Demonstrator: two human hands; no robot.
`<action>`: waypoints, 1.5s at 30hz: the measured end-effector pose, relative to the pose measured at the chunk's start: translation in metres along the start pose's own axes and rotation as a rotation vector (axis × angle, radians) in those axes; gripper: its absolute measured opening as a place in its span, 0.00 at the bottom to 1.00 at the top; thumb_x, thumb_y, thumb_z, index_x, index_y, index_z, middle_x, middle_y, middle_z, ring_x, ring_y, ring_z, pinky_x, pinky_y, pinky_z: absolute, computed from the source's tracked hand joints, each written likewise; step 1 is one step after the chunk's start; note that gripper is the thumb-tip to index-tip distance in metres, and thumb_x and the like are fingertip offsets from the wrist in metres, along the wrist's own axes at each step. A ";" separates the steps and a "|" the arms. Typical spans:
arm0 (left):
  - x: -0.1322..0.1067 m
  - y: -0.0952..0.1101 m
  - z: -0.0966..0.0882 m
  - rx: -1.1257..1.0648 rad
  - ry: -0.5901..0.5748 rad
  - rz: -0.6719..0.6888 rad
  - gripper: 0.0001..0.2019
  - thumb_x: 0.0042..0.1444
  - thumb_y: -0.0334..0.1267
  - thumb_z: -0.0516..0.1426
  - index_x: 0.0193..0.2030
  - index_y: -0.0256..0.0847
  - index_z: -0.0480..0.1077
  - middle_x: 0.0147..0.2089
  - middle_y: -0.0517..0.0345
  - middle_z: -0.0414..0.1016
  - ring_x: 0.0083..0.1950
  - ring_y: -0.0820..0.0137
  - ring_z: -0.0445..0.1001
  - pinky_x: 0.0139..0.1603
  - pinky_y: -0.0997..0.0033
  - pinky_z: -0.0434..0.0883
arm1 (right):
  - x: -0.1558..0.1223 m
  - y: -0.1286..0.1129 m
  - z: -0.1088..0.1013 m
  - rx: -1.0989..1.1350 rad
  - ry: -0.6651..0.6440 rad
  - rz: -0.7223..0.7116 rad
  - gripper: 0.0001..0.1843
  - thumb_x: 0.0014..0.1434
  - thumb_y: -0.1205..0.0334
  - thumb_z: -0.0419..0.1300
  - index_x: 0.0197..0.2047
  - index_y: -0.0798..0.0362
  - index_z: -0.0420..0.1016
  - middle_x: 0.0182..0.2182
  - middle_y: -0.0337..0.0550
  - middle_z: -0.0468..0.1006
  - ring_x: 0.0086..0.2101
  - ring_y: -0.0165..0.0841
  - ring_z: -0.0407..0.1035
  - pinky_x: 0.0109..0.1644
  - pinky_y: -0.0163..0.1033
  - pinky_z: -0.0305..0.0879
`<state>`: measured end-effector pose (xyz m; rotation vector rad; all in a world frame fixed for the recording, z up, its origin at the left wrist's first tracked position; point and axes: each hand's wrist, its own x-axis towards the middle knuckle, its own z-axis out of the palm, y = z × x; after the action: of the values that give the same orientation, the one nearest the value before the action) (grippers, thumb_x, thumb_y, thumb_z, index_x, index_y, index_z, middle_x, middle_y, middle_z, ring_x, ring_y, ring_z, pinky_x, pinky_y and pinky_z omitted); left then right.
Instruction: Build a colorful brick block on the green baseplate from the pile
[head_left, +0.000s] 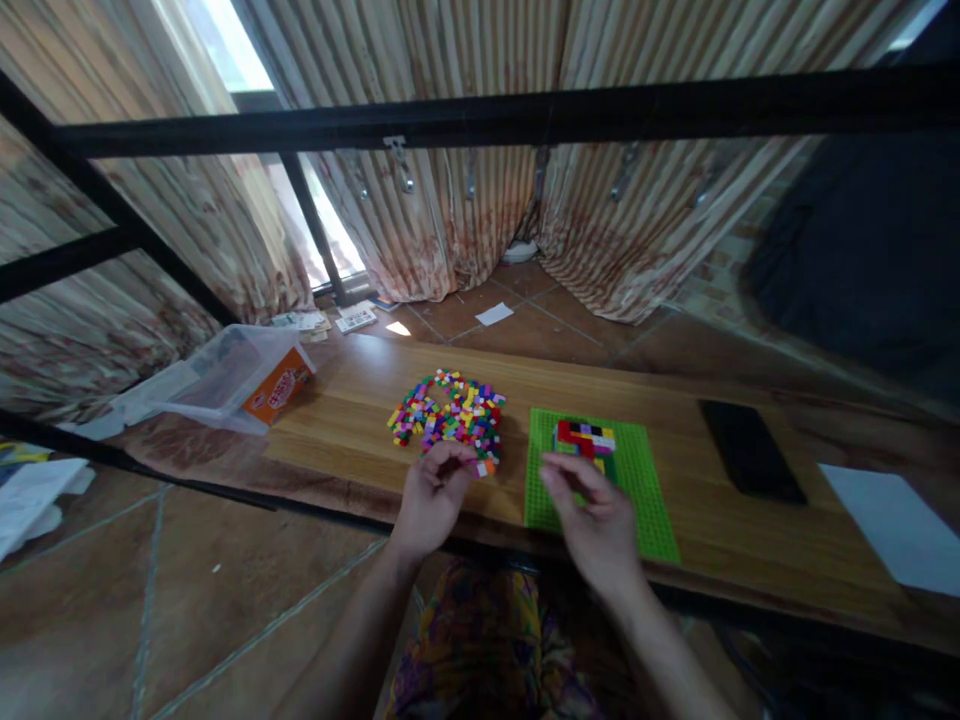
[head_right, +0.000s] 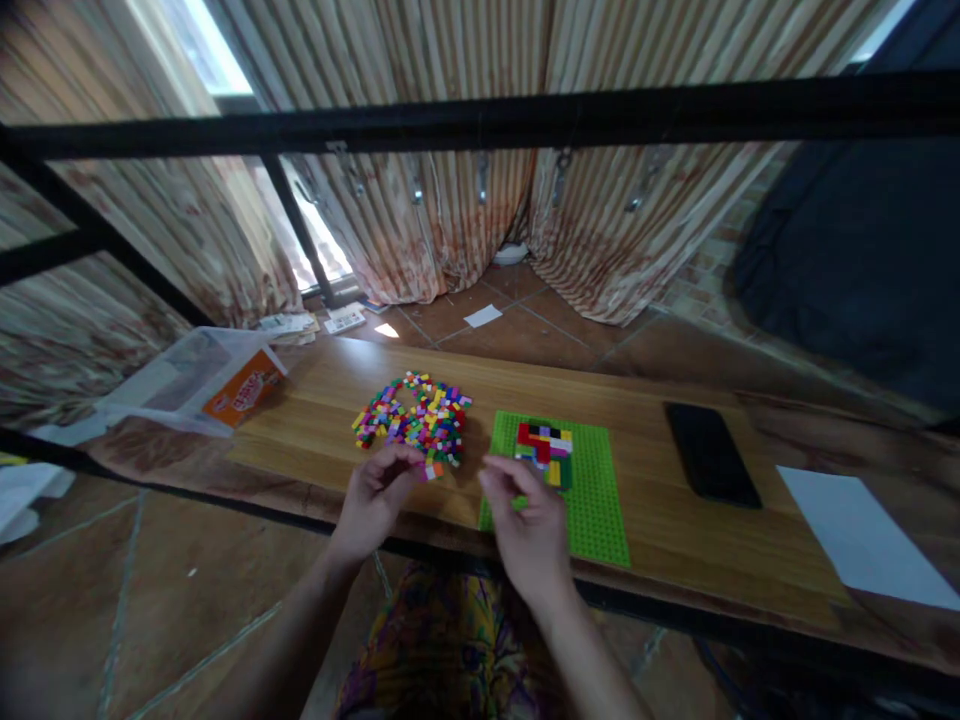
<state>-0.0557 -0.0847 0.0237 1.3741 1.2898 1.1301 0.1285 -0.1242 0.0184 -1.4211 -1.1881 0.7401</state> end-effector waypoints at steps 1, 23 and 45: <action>-0.004 0.005 0.005 -0.022 -0.030 -0.010 0.06 0.51 0.39 0.58 0.32 0.40 0.73 0.31 0.59 0.74 0.35 0.71 0.70 0.38 0.73 0.67 | -0.004 -0.005 0.010 0.042 -0.084 0.024 0.14 0.56 0.51 0.61 0.43 0.48 0.79 0.36 0.43 0.80 0.37 0.35 0.73 0.43 0.41 0.69; -0.028 -0.001 0.043 -0.434 -0.137 -0.403 0.14 0.41 0.41 0.68 0.33 0.37 0.76 0.28 0.59 0.76 0.29 0.73 0.73 0.30 0.75 0.71 | -0.020 0.003 0.020 0.405 -0.087 0.303 0.10 0.50 0.53 0.64 0.29 0.51 0.78 0.24 0.38 0.79 0.24 0.31 0.71 0.31 0.38 0.71; -0.017 -0.016 0.015 -0.485 -0.036 -0.453 0.16 0.41 0.45 0.68 0.32 0.36 0.74 0.25 0.61 0.72 0.26 0.79 0.68 0.27 0.80 0.65 | 0.016 0.023 0.056 0.113 -0.321 0.135 0.10 0.53 0.55 0.60 0.30 0.52 0.79 0.27 0.39 0.80 0.29 0.32 0.71 0.36 0.37 0.67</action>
<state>-0.0444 -0.1012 0.0045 0.6976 1.1276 1.0053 0.0879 -0.0880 -0.0133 -1.3303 -1.2785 1.1453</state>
